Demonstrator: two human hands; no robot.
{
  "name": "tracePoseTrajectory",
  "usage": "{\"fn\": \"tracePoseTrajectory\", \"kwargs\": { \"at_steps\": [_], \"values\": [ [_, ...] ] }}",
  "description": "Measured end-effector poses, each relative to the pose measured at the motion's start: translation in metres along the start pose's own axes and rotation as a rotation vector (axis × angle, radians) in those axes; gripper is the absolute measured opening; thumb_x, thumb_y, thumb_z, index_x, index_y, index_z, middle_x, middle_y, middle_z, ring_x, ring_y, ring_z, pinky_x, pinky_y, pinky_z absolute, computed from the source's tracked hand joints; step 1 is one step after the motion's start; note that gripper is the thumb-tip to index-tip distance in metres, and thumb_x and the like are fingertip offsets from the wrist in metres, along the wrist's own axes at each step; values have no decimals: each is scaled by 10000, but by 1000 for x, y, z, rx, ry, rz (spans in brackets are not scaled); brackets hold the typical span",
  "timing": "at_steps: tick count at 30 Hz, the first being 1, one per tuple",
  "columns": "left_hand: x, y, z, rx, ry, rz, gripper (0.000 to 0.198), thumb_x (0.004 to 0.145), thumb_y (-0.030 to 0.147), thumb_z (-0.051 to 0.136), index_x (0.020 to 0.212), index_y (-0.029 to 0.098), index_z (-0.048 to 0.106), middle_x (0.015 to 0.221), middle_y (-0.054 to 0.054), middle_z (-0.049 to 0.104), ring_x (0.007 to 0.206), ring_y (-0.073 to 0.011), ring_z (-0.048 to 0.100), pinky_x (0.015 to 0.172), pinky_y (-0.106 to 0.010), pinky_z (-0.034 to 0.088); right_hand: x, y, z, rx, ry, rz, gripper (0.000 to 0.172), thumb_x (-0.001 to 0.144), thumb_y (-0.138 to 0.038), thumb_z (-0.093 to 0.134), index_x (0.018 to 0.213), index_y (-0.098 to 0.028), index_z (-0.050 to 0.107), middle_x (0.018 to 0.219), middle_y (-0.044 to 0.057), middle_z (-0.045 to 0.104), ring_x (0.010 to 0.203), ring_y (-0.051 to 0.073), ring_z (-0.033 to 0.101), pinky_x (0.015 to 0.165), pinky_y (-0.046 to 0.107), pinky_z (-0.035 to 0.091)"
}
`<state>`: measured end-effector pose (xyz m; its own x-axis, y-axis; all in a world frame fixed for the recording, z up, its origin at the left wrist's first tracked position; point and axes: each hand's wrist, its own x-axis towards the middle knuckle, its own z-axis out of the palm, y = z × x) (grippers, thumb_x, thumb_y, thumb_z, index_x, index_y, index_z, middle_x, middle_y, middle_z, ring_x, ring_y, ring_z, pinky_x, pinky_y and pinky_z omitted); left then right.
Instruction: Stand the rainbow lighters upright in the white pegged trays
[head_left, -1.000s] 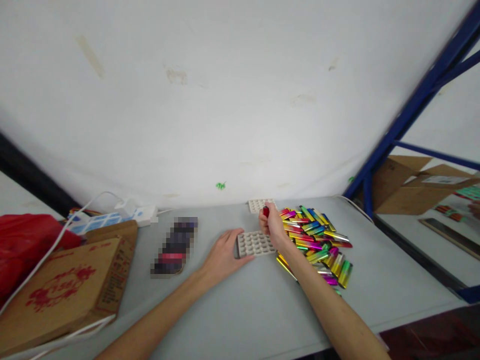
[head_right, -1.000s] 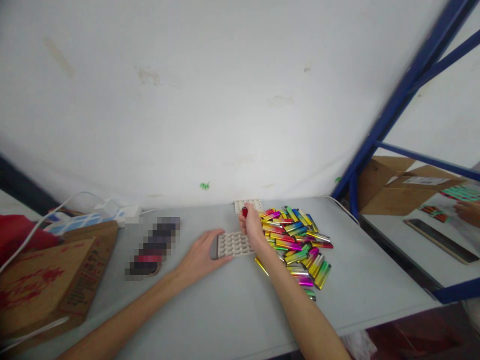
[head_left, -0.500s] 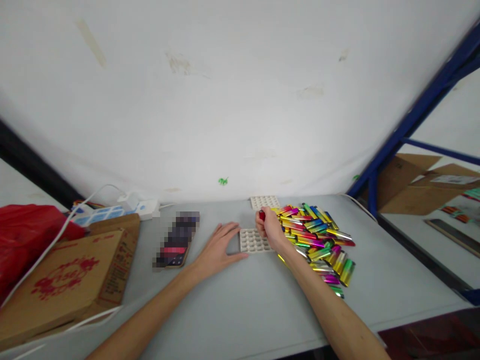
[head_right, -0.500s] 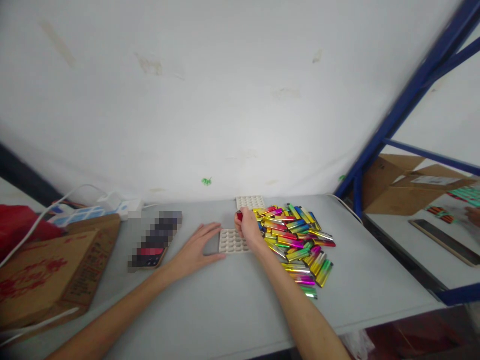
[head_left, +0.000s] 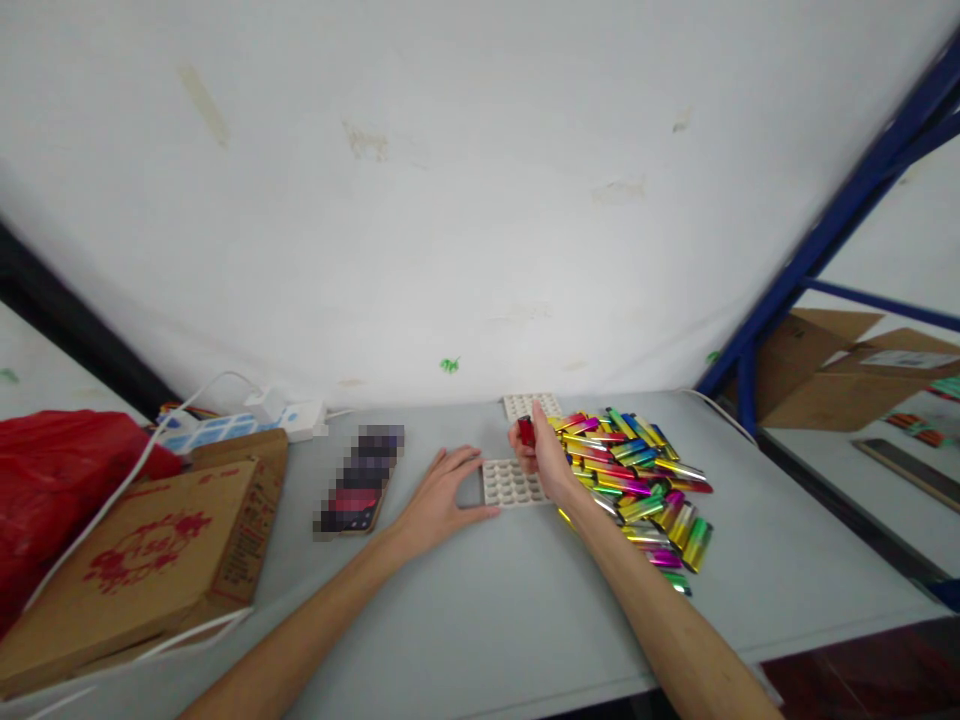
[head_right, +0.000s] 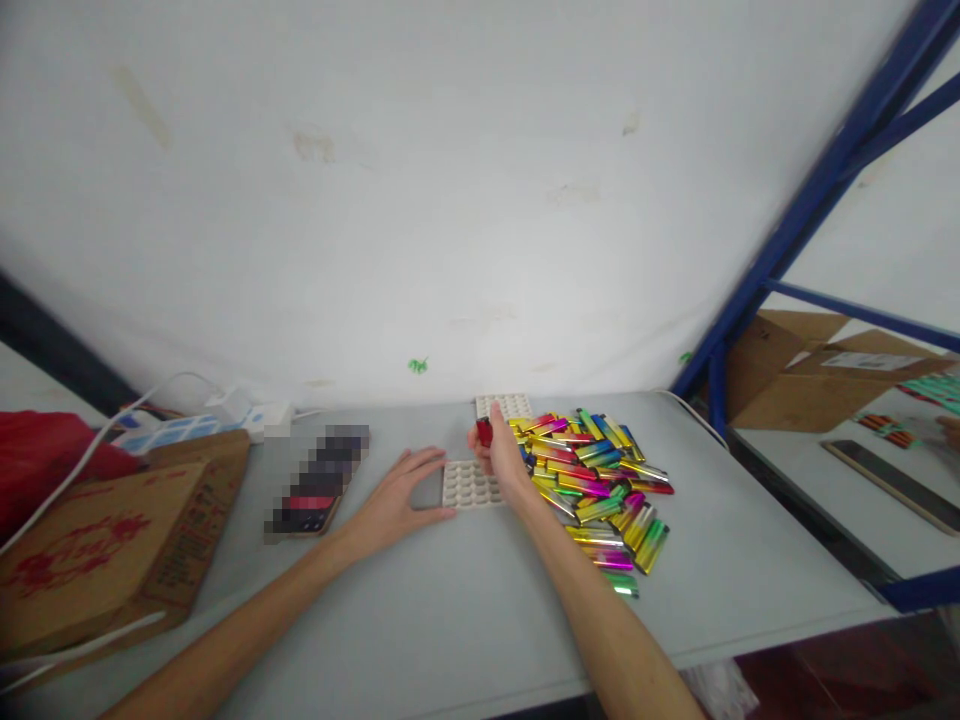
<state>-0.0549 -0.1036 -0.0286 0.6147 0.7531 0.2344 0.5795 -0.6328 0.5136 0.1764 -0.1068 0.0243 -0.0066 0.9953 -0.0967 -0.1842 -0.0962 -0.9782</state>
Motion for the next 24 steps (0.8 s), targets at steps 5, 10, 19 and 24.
{"fn": "tracePoseTrajectory", "kwargs": {
  "at_steps": [5, 10, 19, 24],
  "values": [
    [0, 0, 1, -1, 14, 14, 773, 949, 619, 925, 1590, 250, 700, 1712, -179, 646, 1638, -376, 574, 1458, -636, 260, -5, 0, -4, -72, -31, -207, 667, 967, -890, 599, 981, -237, 732, 722, -39, 543, 584, 146, 491, 540, 269, 474],
    [1, -2, 4, 1, 27, 19, 766, 936, 614, 940, 1578, 263, 712, 1721, -165, 639, 1629, -378, 581, 1458, -628, 276, -6, 4, -12, -470, -49, -484, 538, 994, -781, 710, 988, -253, 809, 1003, 69, 760, 983, 246, 717, 887, 368, 613],
    [5, -6, 5, -26, -2, 9, 851, 929, 616, 951, 1650, 274, 658, 1745, -166, 613, 1648, -380, 553, 1460, -627, 259, -6, 7, -11, -733, 41, -492, 545, 1074, -703, 700, 773, -251, 752, 769, 56, 804, 764, 251, 741, 800, 347, 526],
    [4, -7, 6, -31, 8, 24, 833, 929, 629, 948, 1637, 286, 673, 1731, -163, 625, 1634, -383, 562, 1449, -620, 286, -3, 7, -18, -832, -45, -534, 518, 1085, -684, 723, 806, -248, 739, 784, 57, 812, 763, 245, 750, 794, 332, 526]
  ]
}}
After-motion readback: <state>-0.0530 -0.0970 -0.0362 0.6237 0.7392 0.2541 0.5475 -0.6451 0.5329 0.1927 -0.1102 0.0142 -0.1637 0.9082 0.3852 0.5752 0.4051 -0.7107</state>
